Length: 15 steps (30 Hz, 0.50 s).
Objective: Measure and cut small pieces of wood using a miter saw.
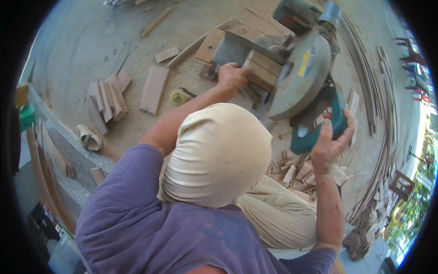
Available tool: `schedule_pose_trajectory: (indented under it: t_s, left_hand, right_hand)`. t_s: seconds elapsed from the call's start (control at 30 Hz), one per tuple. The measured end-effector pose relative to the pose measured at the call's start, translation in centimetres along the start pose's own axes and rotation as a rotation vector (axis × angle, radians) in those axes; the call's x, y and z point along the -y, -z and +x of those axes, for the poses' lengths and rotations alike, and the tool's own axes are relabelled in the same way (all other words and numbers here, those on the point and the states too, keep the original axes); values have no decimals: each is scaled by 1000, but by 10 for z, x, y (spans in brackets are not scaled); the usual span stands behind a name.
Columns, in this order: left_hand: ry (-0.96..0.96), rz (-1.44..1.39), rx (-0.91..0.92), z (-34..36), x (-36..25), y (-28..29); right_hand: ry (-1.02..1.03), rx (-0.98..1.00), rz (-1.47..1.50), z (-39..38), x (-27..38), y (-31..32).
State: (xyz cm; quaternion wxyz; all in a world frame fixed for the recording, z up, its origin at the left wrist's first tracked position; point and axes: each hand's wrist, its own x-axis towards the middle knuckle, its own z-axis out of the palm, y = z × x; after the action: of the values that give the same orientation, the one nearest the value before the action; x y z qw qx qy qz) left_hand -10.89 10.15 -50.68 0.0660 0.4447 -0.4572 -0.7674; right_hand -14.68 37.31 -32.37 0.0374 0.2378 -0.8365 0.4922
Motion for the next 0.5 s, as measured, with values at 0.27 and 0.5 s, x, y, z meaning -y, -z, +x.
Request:
schedule_pose_trajectory:
  t_s: [0.27,0.5]
  left_hand:
    - [186,78,47,-24,14,38]
    - [20,111,304,-24,5,57]
  right_hand:
    - [-373,263,339,192,9,76]
    - [-508,305,333,293,-42,116]
